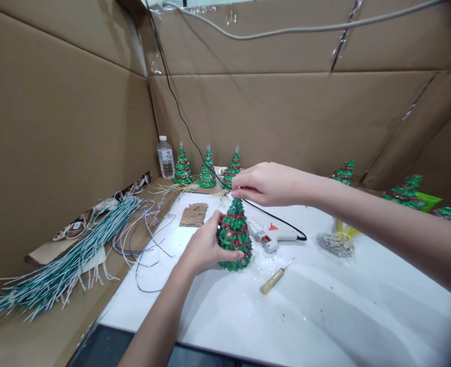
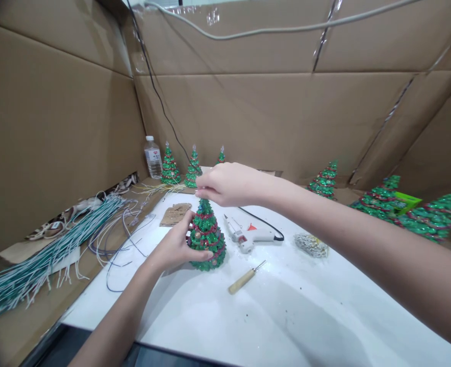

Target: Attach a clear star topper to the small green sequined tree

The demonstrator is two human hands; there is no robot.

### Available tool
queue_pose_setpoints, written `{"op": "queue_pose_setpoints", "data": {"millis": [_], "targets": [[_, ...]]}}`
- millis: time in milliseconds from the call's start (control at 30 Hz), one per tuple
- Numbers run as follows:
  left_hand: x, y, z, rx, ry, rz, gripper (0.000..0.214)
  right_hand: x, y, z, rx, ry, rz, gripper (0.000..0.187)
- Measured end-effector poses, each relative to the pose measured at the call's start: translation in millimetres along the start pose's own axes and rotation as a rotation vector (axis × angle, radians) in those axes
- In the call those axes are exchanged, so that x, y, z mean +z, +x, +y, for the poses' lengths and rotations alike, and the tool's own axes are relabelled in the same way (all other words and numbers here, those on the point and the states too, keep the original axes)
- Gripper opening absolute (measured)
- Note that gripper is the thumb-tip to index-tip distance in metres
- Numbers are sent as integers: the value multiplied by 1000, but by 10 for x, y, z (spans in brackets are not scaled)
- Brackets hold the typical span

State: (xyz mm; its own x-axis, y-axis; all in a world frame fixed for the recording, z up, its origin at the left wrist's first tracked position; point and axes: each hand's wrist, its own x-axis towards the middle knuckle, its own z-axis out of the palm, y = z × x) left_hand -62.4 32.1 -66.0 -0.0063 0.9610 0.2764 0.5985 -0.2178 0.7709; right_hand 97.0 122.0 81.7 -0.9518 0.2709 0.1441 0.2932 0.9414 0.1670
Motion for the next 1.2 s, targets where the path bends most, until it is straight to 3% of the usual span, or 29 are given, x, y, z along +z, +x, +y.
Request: {"op": "queue_pose_setpoints", "data": {"millis": [333, 733, 1200], "targets": [[-3, -14, 31, -32, 5, 20, 63, -8, 131, -188, 224, -129, 12, 31], [12, -29, 25, -57, -23, 24, 60, -24, 208, -216, 422, -7, -13, 28], [-22, -11, 36, -55, -41, -10, 64, -117, 142, -8, 18, -36, -96, 33]]}}
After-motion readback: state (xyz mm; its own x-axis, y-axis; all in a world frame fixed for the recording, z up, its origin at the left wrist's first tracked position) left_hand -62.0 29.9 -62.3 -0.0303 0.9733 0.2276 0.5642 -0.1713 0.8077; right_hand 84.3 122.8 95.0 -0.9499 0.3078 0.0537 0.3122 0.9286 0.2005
